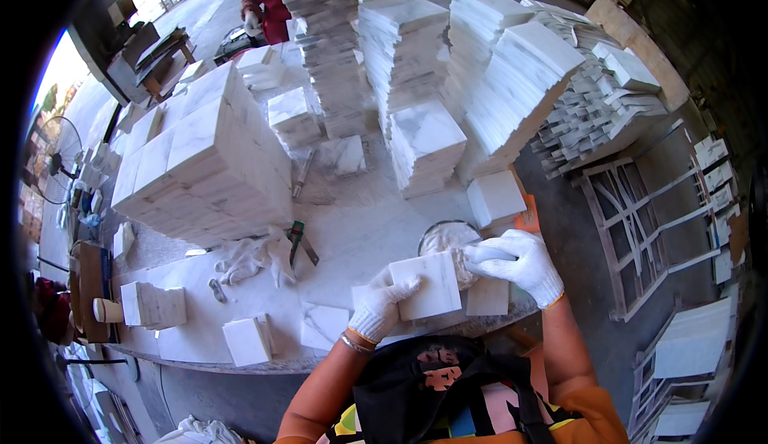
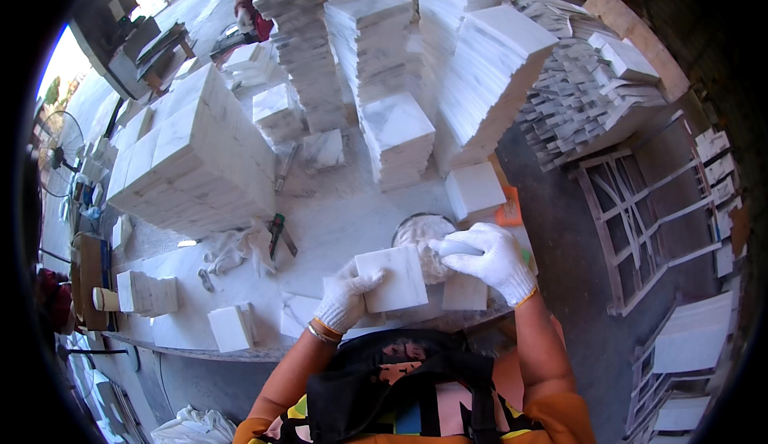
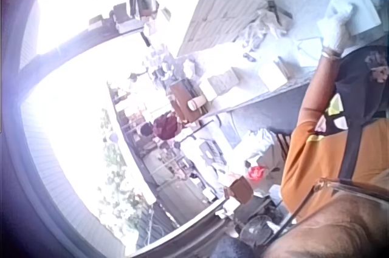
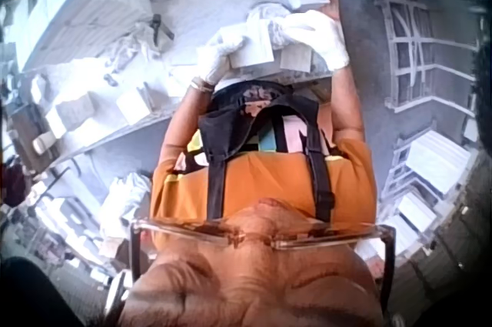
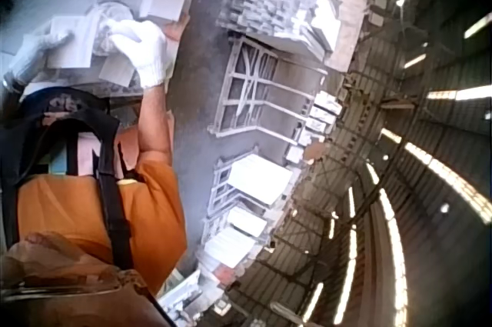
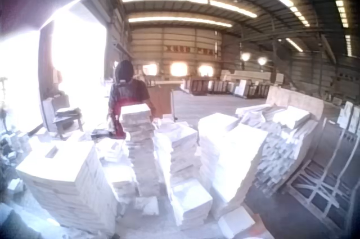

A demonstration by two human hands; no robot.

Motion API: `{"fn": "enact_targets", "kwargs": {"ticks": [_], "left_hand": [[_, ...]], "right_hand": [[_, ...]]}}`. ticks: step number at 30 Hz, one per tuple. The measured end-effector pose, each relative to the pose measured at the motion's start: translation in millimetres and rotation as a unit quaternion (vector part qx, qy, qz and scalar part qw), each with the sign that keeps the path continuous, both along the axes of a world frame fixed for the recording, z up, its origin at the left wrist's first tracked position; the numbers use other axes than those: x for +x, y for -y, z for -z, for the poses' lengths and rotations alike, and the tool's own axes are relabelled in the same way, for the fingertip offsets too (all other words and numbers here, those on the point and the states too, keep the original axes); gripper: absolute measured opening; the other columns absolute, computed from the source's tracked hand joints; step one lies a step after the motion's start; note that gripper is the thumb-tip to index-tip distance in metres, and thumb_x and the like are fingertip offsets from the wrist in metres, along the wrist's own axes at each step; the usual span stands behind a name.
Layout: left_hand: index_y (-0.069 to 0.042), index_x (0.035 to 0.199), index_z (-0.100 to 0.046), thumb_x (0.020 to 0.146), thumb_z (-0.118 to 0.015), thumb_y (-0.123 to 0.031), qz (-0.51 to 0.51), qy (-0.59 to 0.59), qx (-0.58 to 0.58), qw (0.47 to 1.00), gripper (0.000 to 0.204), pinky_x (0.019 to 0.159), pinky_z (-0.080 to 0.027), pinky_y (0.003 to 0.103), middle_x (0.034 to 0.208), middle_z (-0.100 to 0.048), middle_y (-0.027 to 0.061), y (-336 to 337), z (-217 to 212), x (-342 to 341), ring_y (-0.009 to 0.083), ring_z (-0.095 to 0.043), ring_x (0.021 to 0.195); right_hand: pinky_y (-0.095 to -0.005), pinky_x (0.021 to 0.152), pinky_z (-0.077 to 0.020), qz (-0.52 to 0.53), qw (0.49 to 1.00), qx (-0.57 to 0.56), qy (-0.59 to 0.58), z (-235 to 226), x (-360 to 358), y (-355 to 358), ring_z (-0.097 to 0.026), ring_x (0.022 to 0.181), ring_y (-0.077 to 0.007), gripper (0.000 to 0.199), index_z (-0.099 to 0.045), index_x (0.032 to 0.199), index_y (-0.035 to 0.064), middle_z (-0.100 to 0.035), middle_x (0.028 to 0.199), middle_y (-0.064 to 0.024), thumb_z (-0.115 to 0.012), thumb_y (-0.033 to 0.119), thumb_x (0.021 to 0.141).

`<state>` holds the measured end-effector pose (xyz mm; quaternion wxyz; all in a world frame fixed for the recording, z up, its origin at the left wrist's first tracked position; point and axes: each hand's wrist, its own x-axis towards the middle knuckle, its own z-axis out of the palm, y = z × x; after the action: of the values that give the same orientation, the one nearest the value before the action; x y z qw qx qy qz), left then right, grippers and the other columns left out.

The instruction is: The person applies a white paste to the edges of small white square tiles using a small metal spatula, then smooths the edges with a green sponge. The person handles tiles one at a time, repeatedly dipping the spatula into a container of paste and spreading it along the tile edges before placing them on the table.

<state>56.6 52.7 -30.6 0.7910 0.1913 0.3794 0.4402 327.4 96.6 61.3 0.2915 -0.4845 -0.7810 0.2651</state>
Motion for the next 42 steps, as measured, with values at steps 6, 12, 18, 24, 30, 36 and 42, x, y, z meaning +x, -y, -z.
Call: {"fn": "enact_targets", "kwargs": {"ticks": [6,12,18,24,30,36,42], "left_hand": [[-0.001,0.126,-0.058,0.092,-0.071,-0.013,0.01,0.023,-0.037,0.999,0.038,0.093,-0.054,0.036,0.116,-0.067,0.0089,-1,-11,-2,0.0191,-0.065,0.104],[-0.003,0.135,-0.053,0.094,-0.071,-0.022,0.027,0.032,0.027,0.999,0.049,0.097,-0.05,0.032,0.126,-0.063,0.0063,8,6,1,0.0152,-0.061,0.111],[-0.006,0.135,-0.052,0.095,-0.069,-0.026,0.056,0.065,-0.001,0.996,0.048,0.092,-0.052,0.032,0.12,-0.063,0.0042,3,7,0,0.0153,-0.063,0.103],[-0.005,0.135,-0.051,0.095,-0.069,-0.026,0.041,0.057,-0.013,0.997,0.049,0.092,-0.052,0.032,0.121,-0.063,0.0046,0,15,3,0.0152,-0.063,0.104],[-0.004,0.135,-0.052,0.095,-0.068,-0.024,0.044,0.046,0.004,0.998,0.047,0.093,-0.052,0.031,0.121,-0.064,0.0045,4,19,0,0.0149,-0.063,0.104],[-0.002,0.132,-0.056,0.094,-0.07,-0.021,0.011,0.02,0.025,0.999,0.044,0.095,-0.051,0.032,0.121,-0.065,0.0053,10,-10,-2,0.0152,-0.063,0.109],[-0.006,0.129,-0.059,0.089,-0.075,-0.02,0.034,-0.093,-0.045,0.994,0.045,0.091,-0.053,0.035,0.119,-0.066,0.0063,-6,-11,-2,0.0181,-0.064,0.104]], "right_hand": [[-0.0299,0.086,-0.0518,0.111,0.975,-0.139,-0.135,10,-7,-19,-0.066,0.091,-0.014,0.032,-0.069,0.112,-0.001,-0.072,0.101,-0.0077,-0.071,0.005,0.081],[-0.0299,0.075,-0.0517,0.041,0.997,0.011,-0.069,90,-13,-80,-0.061,0.085,-0.0165,0.027,-0.072,0.096,0.001,-0.062,0.09,-0.0064,-0.078,0.002,0.07],[-0.0311,0.072,-0.0534,0.053,0.988,-0.111,-0.094,120,-30,-112,-0.066,0.076,-0.0155,0.023,-0.072,0.09,0.0009,-0.07,0.082,-0.0072,-0.076,-0.001,0.067],[-0.0305,0.07,-0.0539,0.016,0.995,-0.095,-0.011,146,-31,-137,-0.069,0.074,-0.0174,0.021,-0.071,0.086,0.0023,-0.072,0.077,-0.0079,-0.071,-0.006,0.066],[-0.0333,0.072,-0.0548,-0.016,0.994,-0.111,0.02,160,-26,-144,-0.07,0.076,-0.0224,0.036,-0.071,0.1,0.0016,-0.072,0.08,-0.0117,-0.063,-0.01,0.066],[-0.0355,0.075,-0.0541,0.065,0.997,-0.003,0.044,106,-27,-109,-0.069,0.087,-0.0284,0.041,-0.068,0.11,-0.0005,-0.069,0.096,-0.0167,-0.057,-0.008,0.072],[-0.0429,0.073,-0.0519,0.105,0.982,0.112,0.109,54,8,-49,-0.065,0.081,-0.0357,0.013,-0.072,0.091,0.0032,-0.067,0.086,-0.015,-0.07,0.009,0.08]]}}
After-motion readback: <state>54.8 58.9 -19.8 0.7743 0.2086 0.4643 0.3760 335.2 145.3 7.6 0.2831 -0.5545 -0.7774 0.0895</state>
